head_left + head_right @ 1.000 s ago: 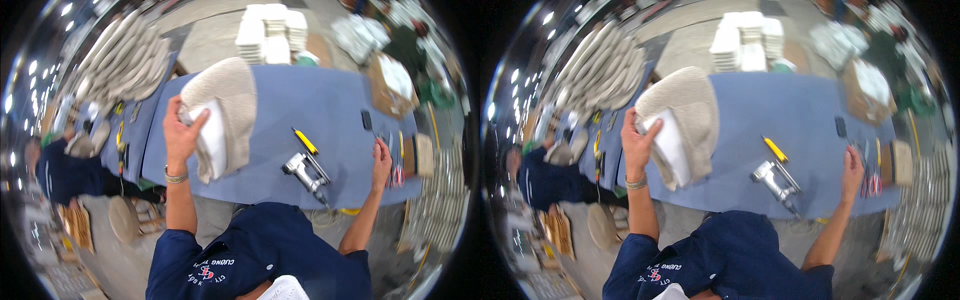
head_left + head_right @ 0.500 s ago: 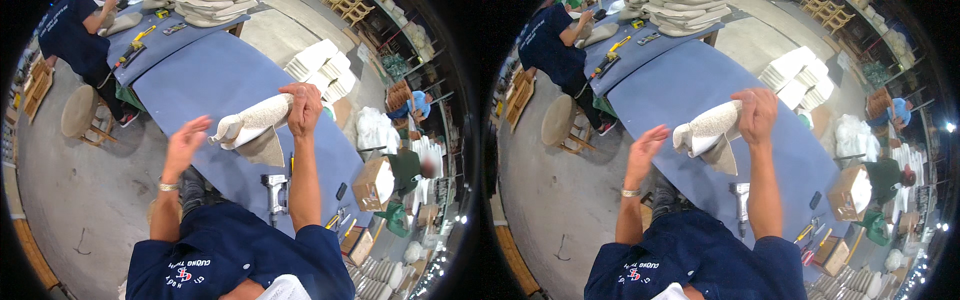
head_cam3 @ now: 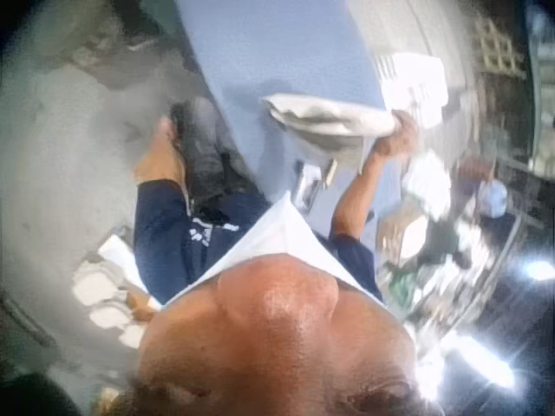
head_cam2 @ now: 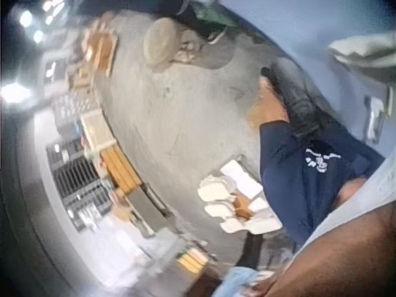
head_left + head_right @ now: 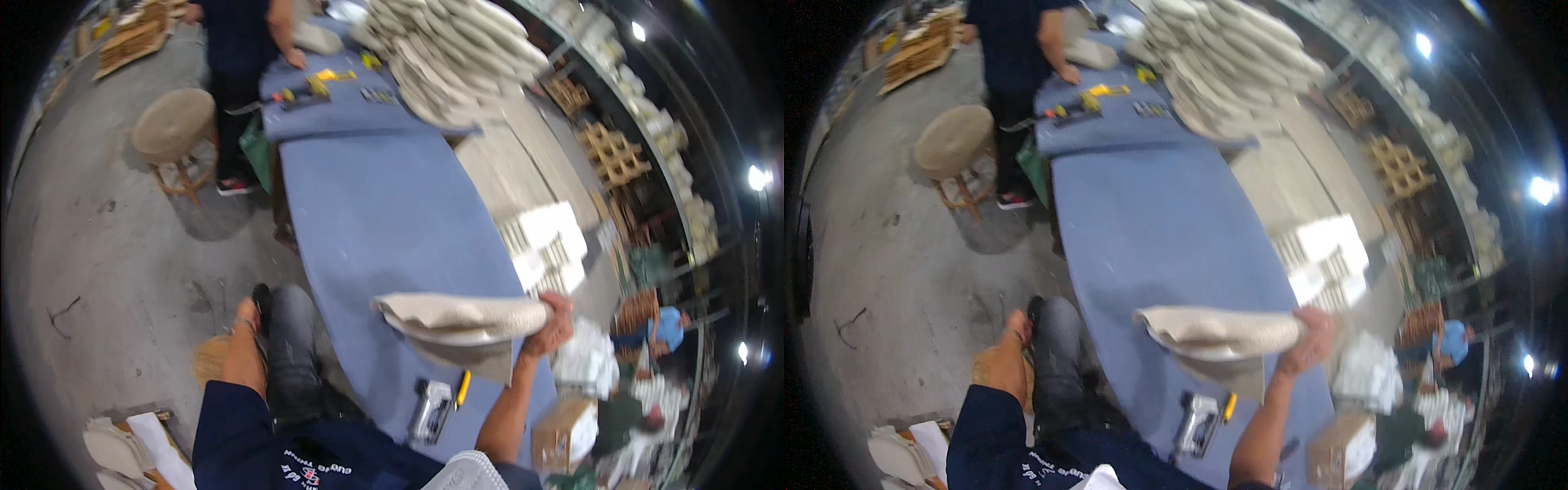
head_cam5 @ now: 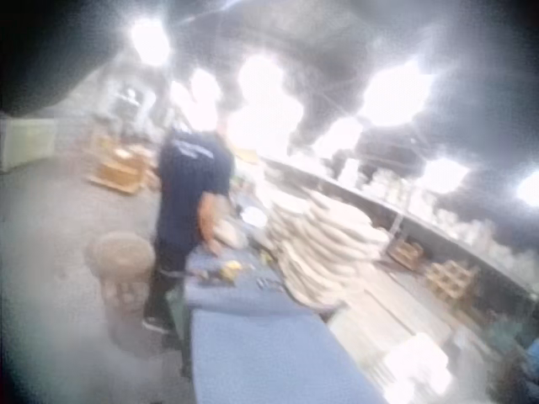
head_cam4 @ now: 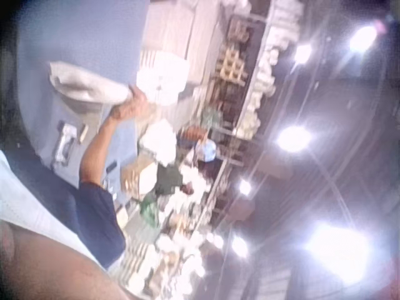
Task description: The person assembles a cushion by wrapping fabric around a foam insert, using a staple gun to secure the fabric and a utility knife to trim excess material. The person repeatedly folds, staples, and trims the fabric edges to complete the cushion.
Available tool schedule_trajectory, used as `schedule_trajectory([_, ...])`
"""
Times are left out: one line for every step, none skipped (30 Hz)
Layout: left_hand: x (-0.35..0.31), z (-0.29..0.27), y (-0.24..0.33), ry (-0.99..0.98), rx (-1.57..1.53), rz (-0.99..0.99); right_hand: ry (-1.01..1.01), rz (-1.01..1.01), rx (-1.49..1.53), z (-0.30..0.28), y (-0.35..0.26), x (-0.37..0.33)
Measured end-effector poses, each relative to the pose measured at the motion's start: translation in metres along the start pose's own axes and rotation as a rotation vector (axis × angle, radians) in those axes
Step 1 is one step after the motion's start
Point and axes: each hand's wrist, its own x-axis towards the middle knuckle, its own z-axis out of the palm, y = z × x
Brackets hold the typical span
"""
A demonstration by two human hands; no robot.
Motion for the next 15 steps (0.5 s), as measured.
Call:
schedule_trajectory([-0.005,0.013,-0.001,0.053,0.019,-0.022,-0.023,0.015,0.07,0.01,-0.008,0.003])
schedule_trajectory([-0.021,0.038,-0.004,0.099,0.075,-0.076,-0.015,0.06,0.058,0.01,-0.015,0.003])
schedule_trajectory([-0.026,0.046,-0.01,0.13,0.114,-0.111,-0.04,0.074,0.042,0.008,-0.021,0.004])
schedule_trajectory([-0.051,0.052,-0.006,0.132,0.183,-0.128,-0.063,0.091,0.019,0.006,-0.025,0.007])
schedule_trajectory([-0.033,0.05,-0.016,-0.051,0.742,0.05,-0.08,0.074,0.004,0.003,-0.027,0.01])
schedule_trajectory([-0.013,0.028,-0.019,-0.08,1.254,0.321,-0.093,0.054,0.032,0.016,-0.035,0.017])
schedule_trajectory([0.004,0.007,-0.014,-0.157,1.781,0.544,-0.101,0.032,0.063,0.034,-0.04,0.024])
schedule_trajectory([0.008,0.009,-0.011,-0.118,1.542,0.447,-0.101,0.028,0.064,0.041,-0.043,0.025])
schedule_trajectory([0.006,0.018,-0.016,-0.106,1.309,0.348,-0.108,0.029,0.044,0.045,-0.047,0.025])
schedule_trajectory([-0.006,0.029,-0.027,-0.102,1.084,0.244,-0.117,0.036,0.015,0.039,-0.047,0.024])
schedule_trajectory([-0.021,0.041,-0.032,-0.095,0.864,0.144,-0.136,0.032,-0.035,0.03,-0.043,0.024])
schedule_trajectory([-0.033,0.046,-0.035,-0.078,0.641,0.043,-0.138,0.028,-0.044,0.027,-0.042,0.024])
schedule_trajectory([-0.037,0.045,-0.041,-0.052,0.408,-0.057,-0.143,0.02,-0.041,0.028,-0.044,0.025])
schedule_trajectory([-0.042,0.044,-0.05,-0.06,0.375,0.031,-0.147,0.012,-0.039,0.029,-0.046,0.027])
schedule_trajectory([-0.041,0.041,-0.064,-0.064,0.331,0.12,-0.141,0.017,-0.041,0.031,-0.049,0.031])
